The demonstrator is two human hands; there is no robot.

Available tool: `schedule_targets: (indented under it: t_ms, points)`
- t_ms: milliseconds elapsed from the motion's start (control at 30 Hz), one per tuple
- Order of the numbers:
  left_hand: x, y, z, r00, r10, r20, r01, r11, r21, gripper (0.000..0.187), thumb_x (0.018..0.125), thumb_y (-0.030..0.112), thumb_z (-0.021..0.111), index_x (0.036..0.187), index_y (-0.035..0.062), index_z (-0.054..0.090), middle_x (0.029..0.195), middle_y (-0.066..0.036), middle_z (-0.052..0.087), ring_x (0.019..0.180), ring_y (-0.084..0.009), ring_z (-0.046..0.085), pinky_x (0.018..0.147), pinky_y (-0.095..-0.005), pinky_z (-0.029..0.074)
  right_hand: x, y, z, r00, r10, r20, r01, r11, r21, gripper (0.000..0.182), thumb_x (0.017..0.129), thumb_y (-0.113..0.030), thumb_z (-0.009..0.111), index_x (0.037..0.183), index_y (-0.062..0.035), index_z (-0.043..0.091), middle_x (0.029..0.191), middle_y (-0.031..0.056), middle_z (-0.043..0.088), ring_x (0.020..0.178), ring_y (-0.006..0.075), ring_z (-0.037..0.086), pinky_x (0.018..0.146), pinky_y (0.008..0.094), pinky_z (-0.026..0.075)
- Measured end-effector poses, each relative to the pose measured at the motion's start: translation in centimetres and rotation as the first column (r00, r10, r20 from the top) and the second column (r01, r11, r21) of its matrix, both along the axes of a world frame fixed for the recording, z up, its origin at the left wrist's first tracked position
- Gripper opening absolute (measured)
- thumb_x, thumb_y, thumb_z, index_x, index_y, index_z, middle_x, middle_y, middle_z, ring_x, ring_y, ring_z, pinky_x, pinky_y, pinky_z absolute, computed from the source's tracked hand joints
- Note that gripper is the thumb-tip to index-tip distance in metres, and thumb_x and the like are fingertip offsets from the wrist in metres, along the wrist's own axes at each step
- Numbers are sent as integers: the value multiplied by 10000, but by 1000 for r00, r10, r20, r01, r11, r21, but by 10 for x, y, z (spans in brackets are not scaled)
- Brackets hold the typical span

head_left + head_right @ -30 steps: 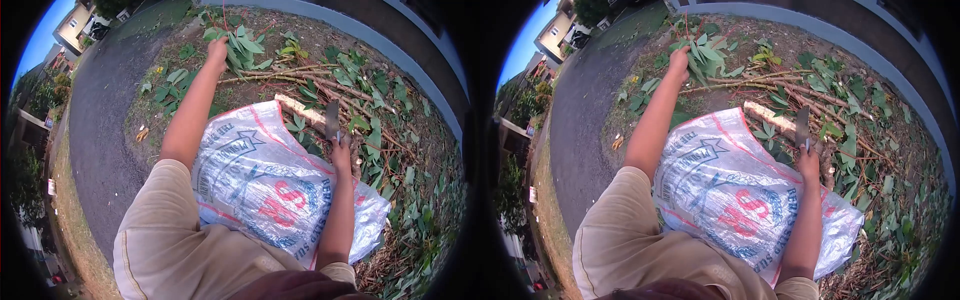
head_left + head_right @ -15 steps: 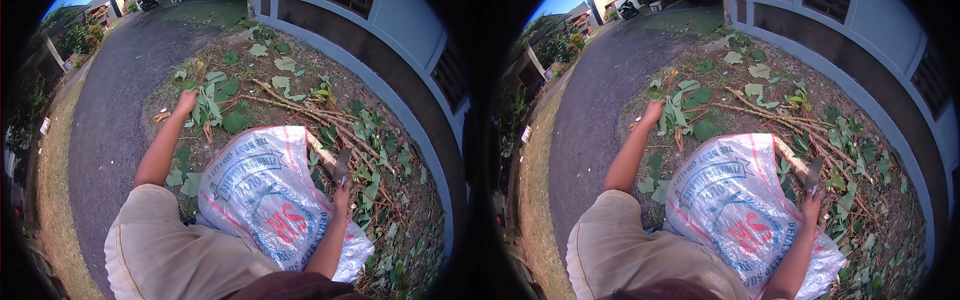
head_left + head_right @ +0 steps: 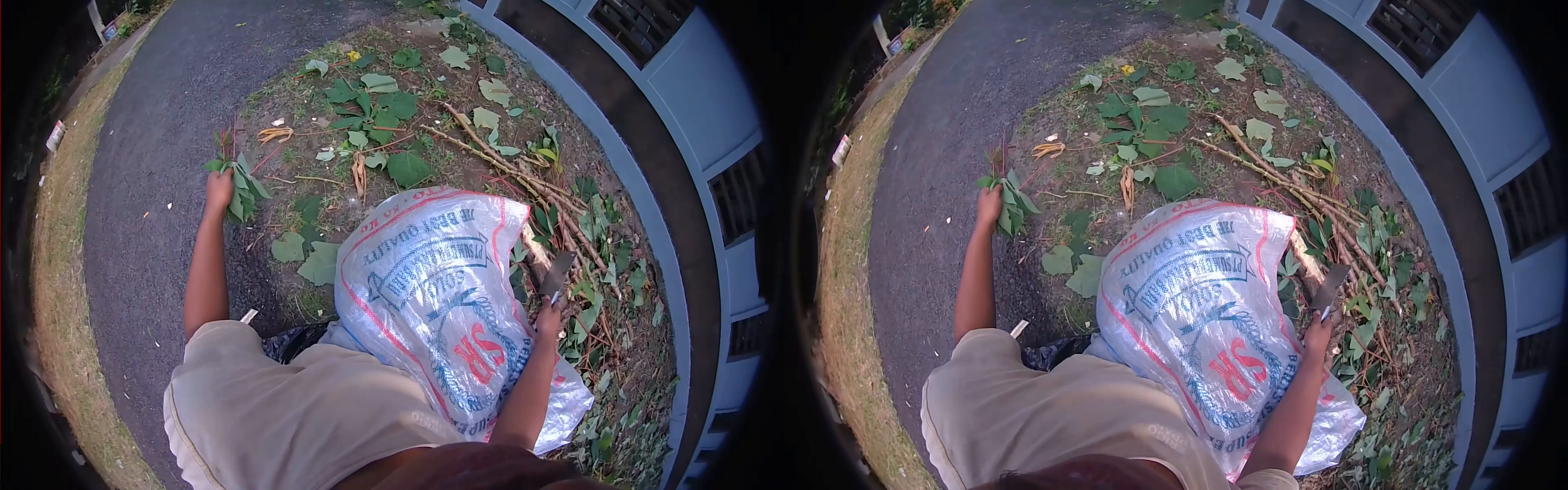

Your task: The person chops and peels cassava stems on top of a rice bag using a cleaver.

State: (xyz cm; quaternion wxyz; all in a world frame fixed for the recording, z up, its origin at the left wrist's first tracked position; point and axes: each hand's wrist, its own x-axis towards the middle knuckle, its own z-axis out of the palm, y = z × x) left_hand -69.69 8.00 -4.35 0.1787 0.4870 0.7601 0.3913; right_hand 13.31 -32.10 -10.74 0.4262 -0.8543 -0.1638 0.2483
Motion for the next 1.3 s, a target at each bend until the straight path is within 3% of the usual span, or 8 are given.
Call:
schedule_targets:
  t_ms: [100,367,600,667,867,1033,1200,1300]
  points:
    - [-12,-19,23,967,-32,-254,-2,991,-132,484,952,362,658,1086,-102,699,1153,-373,684,1117,-489,669,974,-520,501,10,3,-5,933,92,347,-57,992,-109,382,1067,-329,575,1197,21,657,720,64,597,494,170,561,476,355,448]
    - [32,-45,27,699,-512,-498,222,818,-531,1093,843,570,783,1576,-106,335,1487,-391,500,1397,-504,498,1178,-506,416,7,29,25,997,-42,-58,47,996,72,264,1059,-293,574,1208,-78,611,687,22,514,508,141,509,460,321,432]
    - [183,-106,109,643,-614,-457,590,778,-216,607,965,364,750,1395,-42,612,1357,-257,655,1264,-381,627,1117,-465,456,-14,45,50,1000,21,-9,-20,996,89,371,1064,-342,580,1105,17,665,672,47,585,547,174,602,520,367,473]
    - [244,-118,152,672,-690,-270,715,699,-6,399,1025,243,696,1312,-34,673,1249,-180,717,1182,-284,665,1090,-408,468,-15,44,43,1000,26,4,-26,999,36,446,1043,-387,593,1136,31,715,916,248,739,941,419,728,862,483,530]
    - [458,-166,273,455,-797,-398,871,308,382,241,1074,135,604,1220,-27,705,1145,-113,729,1111,-196,663,1051,-359,481,-20,29,54,1000,2,19,-5,987,161,458,1046,-383,551,1134,44,692,1111,298,719,1072,474,691,953,544,512]
    - [624,-230,274,-23,-906,-424,926,-179,332,245,1093,89,539,1243,-36,688,1010,-93,696,945,-156,643,939,-328,518,-9,12,67,997,-54,-54,68,950,305,447,1048,-377,546,1081,47,684,1060,299,718,1053,475,690,941,554,513]
    - [753,-261,245,-224,-870,-439,971,-236,-27,224,1059,119,623,1235,14,713,902,-70,678,814,-100,622,769,-295,517,9,-19,99,975,-116,-191,192,873,449,430,1051,-376,540,1083,34,668,1020,293,713,1004,482,684,901,546,512]
    - [825,-225,191,-396,-763,-511,918,-336,-210,265,1000,169,686,1235,53,719,944,-129,719,870,-198,707,813,-358,553,22,-20,96,847,-82,-525,450,636,627,340,1059,-336,575,1111,-7,642,886,143,677,802,299,685,705,437,527]
